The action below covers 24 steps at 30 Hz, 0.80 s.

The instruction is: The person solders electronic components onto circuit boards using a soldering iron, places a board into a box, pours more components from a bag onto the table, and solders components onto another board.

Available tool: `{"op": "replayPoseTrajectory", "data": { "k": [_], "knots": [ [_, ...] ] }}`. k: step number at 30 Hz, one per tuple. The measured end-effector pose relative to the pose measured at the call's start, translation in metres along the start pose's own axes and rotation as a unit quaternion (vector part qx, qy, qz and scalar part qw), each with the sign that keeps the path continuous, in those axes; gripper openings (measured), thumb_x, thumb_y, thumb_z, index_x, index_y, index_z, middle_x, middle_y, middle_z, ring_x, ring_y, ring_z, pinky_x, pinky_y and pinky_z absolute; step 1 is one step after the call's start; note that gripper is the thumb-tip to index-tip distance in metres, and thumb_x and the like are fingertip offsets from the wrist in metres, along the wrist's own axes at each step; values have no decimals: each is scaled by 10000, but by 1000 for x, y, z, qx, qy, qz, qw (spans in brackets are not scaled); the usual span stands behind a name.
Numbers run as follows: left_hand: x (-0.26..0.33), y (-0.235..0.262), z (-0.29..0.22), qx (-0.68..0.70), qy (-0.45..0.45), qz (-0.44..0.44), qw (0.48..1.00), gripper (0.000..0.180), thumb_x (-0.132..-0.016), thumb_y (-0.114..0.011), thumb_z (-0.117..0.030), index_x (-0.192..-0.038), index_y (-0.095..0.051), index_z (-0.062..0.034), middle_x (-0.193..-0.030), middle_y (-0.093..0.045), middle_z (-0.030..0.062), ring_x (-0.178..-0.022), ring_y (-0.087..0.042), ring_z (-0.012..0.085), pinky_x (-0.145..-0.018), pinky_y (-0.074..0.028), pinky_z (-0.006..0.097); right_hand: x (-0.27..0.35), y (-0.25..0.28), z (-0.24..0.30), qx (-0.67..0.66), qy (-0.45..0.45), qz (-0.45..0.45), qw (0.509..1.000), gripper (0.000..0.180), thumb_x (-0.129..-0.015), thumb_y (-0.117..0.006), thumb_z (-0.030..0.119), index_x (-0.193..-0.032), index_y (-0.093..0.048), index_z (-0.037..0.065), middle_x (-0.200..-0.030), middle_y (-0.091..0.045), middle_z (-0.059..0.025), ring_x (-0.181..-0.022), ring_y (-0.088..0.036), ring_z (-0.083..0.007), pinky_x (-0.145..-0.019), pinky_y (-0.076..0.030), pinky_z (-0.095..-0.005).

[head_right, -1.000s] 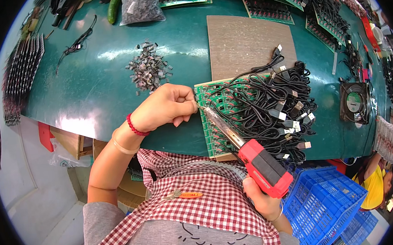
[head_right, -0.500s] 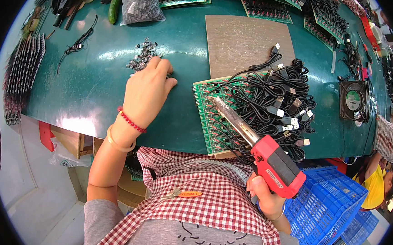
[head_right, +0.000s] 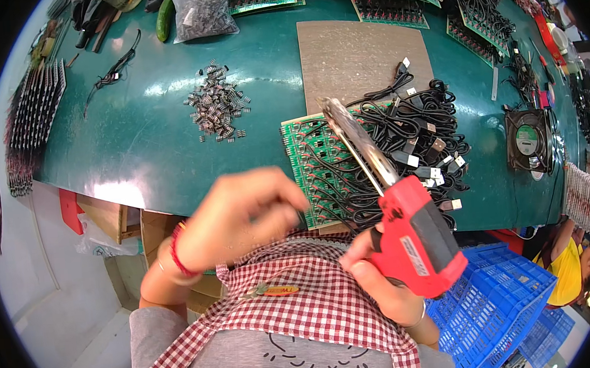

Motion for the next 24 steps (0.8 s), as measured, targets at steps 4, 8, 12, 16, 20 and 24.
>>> {"op": "replayPoseTrajectory", "data": {
  "k": [4, 8, 12, 16, 20, 24],
  "knots": [
    [20, -34, -10, 129, -30, 3, 991, 60, -855, -521, 41, -897, -563, 39, -816, -570, 77, -601, -590, 101, -533, -484, 230, -5, -17, 0, -13, -32, 46, 998, 506, -801, -575, -44, -1240, -334, 27, -907, -539, -137, -788, -569, -186, -713, -486, -317],
    [27, -37, 0, 187, 34, -33, 981, 42, -873, -501, 41, -904, -528, 46, -836, -566, 76, -627, -605, 97, -532, -500, 218, -4, -14, -1, 21, -24, 66, 997, 506, -807, -591, -27, -1239, -332, 25, -918, -534, -130, -793, -547, -168, -713, -472, -293],
    [28, -43, 4, 309, 125, -46, 942, 38, -876, -496, 41, -910, -511, 47, -864, -573, 76, -632, -605, 90, -549, -520, 220, -2, -17, 1, 40, -14, 65, 997, 461, -809, -582, -28, -1209, -355, 7, -907, -528, -106, -794, -527, -146, -704, -454, -267],
    [24, -49, -9, 198, 7, -90, 976, 58, -857, -517, 59, -914, -517, 50, -931, -601, 102, -637, -617, 98, -550, -526, 219, -5, -22, 14, 109, 9, 62, 992, 329, -812, -554, -41, -1112, -421, -14, -910, -514, -58, -796, -495, -109, -699, -431, -249],
    [21, -48, -13, 159, -32, -77, 984, 68, -850, -530, 61, -917, -525, 53, -931, -622, 110, -662, -635, 110, -566, -537, 228, -6, -22, 17, 130, 21, 37, 991, 310, -814, -548, -43, -1098, -428, -14, -904, -514, -52, -798, -493, -107, -700, -428, -249],
    [28, -44, -4, 129, 39, -72, 988, 65, -849, -551, 48, -908, -526, 56, -888, -646, 113, -714, -656, 131, -603, -547, 236, -10, -22, 12, 125, 11, 76, 989, 268, -815, -550, -43, -1057, -441, -4, -895, -512, -46, -802, -488, -95, -700, -421, -234]
  ]
}}
Point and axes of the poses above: each hand's wrist, its own x-axis away from the middle knuckle, its own y-axis out of the back of the hand, z = x × y, the point moved 6 cm from there along -x, towards the middle knuckle
